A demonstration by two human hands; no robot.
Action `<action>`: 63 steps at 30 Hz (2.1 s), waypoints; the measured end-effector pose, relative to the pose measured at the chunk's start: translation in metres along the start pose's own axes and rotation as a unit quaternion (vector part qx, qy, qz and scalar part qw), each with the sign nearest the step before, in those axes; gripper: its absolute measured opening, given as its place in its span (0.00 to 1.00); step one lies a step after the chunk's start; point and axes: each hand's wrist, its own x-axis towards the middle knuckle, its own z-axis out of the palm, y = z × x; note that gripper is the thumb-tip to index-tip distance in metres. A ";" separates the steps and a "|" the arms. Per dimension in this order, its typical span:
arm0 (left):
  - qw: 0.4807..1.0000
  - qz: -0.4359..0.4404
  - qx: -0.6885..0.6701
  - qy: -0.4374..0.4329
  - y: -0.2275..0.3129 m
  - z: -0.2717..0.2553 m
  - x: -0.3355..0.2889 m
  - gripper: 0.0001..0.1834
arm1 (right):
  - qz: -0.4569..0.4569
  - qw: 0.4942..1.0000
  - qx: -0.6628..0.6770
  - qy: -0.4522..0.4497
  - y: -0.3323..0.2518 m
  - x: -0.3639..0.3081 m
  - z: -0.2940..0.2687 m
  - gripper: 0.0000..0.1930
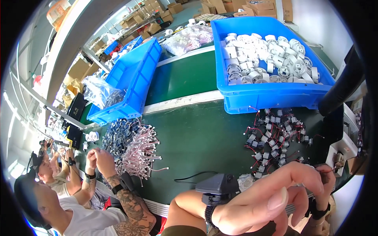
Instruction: The person assembles a device by picking up a plastic housing, inserting a motor with wires, and securing it with a screw using a power screwdriver. This process is repeated for multiple units, handling each housing and motor individually before setting the completed assemblies aside.
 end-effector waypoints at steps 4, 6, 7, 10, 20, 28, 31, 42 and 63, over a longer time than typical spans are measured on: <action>1.000 0.004 0.015 0.002 -0.005 -0.002 0.000 0.33 | 0.014 1.000 -0.007 0.005 0.007 0.000 0.000 0.19; 1.000 0.008 0.017 -0.005 -0.005 -0.003 0.000 0.33 | -0.001 1.000 -0.006 0.013 0.009 -0.002 -0.004 0.20; 1.000 0.008 0.019 -0.007 -0.005 -0.004 -0.001 0.33 | -0.002 1.000 -0.008 0.014 0.009 -0.003 -0.006 0.20; 1.000 0.010 0.027 -0.003 -0.001 -0.003 -0.001 0.34 | 0.010 1.000 0.000 0.012 0.008 -0.003 -0.007 0.20; 0.995 -0.011 0.101 -0.022 0.012 -0.013 -0.006 0.38 | 0.008 1.000 0.000 0.009 0.008 0.003 -0.002 0.21; 0.976 -0.205 0.042 0.054 0.030 0.007 -0.002 0.57 | -0.008 0.998 -0.012 0.061 0.032 -0.004 -0.014 0.18; 0.975 -0.206 0.003 0.084 0.025 0.004 -0.007 0.64 | -0.016 0.999 -0.003 0.028 0.020 0.000 -0.006 0.17; 0.986 -0.028 0.112 -0.118 0.016 -0.014 0.002 0.39 | 0.017 0.999 -0.020 0.022 0.000 -0.012 -0.017 0.18; 0.707 -0.035 0.699 -0.100 -0.138 -0.107 0.042 0.40 | -0.032 0.995 -0.056 -0.075 -0.045 0.009 -0.009 0.13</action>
